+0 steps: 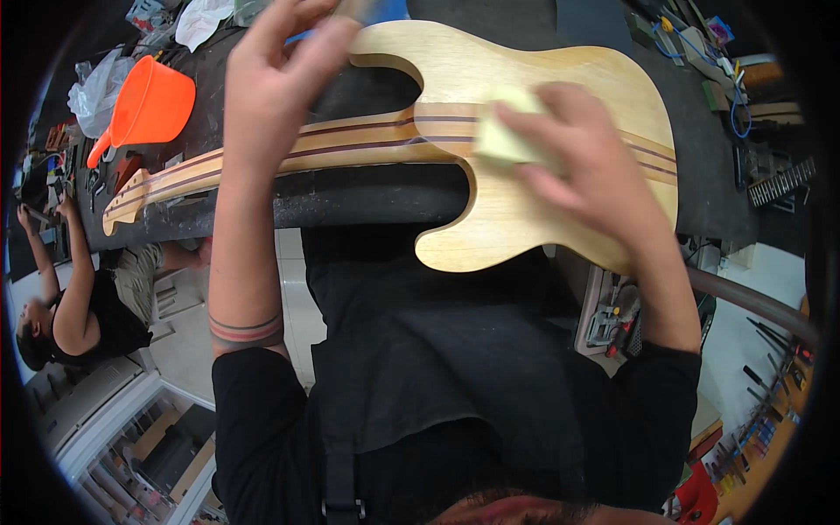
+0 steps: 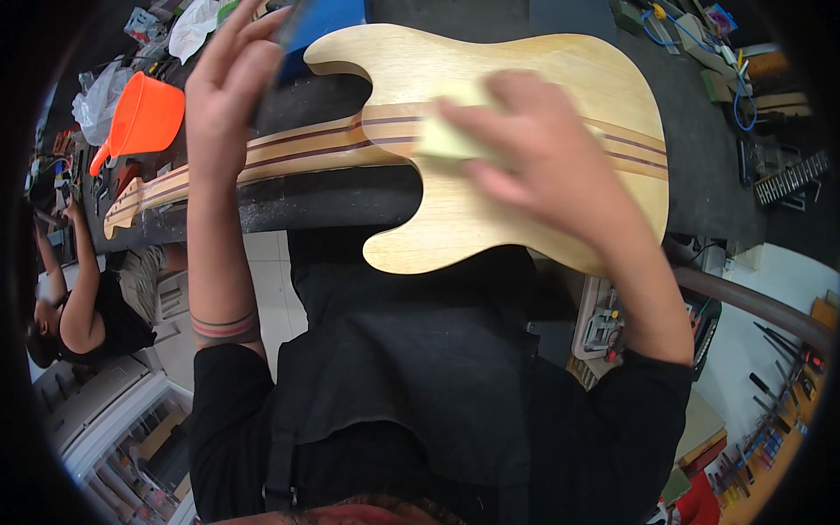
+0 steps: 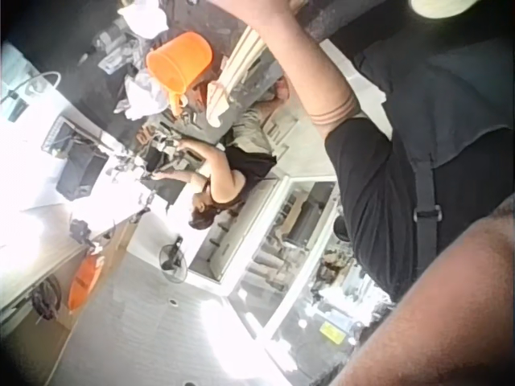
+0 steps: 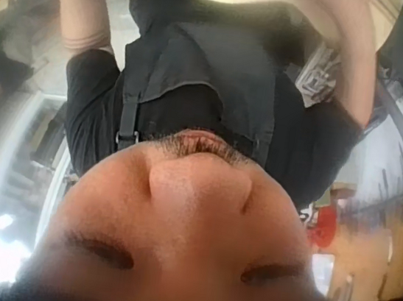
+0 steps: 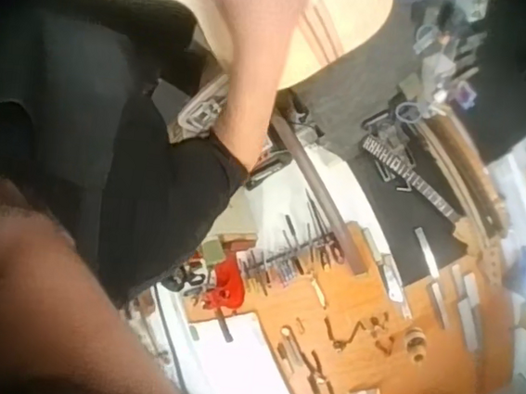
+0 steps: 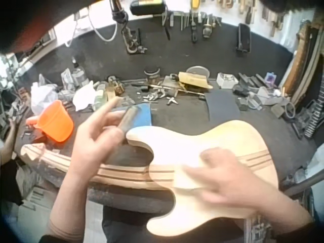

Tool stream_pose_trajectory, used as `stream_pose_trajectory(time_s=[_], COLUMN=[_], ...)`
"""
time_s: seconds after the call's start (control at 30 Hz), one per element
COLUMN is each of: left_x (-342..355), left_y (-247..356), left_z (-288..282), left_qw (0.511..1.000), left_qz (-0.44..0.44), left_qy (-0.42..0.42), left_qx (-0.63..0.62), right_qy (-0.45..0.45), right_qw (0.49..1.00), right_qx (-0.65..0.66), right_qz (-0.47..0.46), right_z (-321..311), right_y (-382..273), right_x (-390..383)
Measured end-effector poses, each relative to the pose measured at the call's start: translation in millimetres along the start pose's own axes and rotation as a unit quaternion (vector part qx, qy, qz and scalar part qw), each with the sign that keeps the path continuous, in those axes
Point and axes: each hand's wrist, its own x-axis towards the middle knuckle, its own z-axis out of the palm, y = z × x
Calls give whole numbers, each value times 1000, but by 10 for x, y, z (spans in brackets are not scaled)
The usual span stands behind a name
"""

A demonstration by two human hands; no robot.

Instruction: The person sands the back of a guitar neck and the body of a wooden guitar using sandpaper and a sanding block, occasionally wiping the surface with a cloth.

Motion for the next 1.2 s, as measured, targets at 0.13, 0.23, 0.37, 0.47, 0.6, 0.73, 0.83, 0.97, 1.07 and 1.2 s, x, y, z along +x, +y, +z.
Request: stream_pose_trajectory(time_s=[0.13,0.23,0.37,0.47,0.6,0.73,0.83,0.97,1.07,1.2], left_x=[51,51,-27,6,36,-47,-118,-130,-149,-153], left_y=[-374,-363,-122,-275,-313,-5,115,90,131,160], left_z=[-347,-405,-183,-337,-306,114,483,492,480,545], left_qw=[967,746,768,745,913,970,892,861,853,857], left_qz=[13,-102,-119,-124,-102,89,233,261,258,246], left_qy=[-10,-157,-83,-139,-97,-187,-246,-264,-274,-262], left_qx=[-253,-639,-624,-641,-383,131,299,349,362,369], right_qy=[-62,-29,-61,-15,-6,-3,22,51,76,77], right_qw=[998,999,997,1000,999,995,983,982,981,980], right_qx=[27,-6,-14,-8,-2,-58,-59,-53,-65,-63], right_qz=[6,-14,52,-25,-35,86,172,173,164,170], right_z=[67,-42,-243,13,81,-218,-272,-194,-128,-135], right_y=[-295,-89,-40,-213,-258,155,242,273,306,294], right_x=[330,-80,-391,23,205,-386,-585,-588,-633,-634])
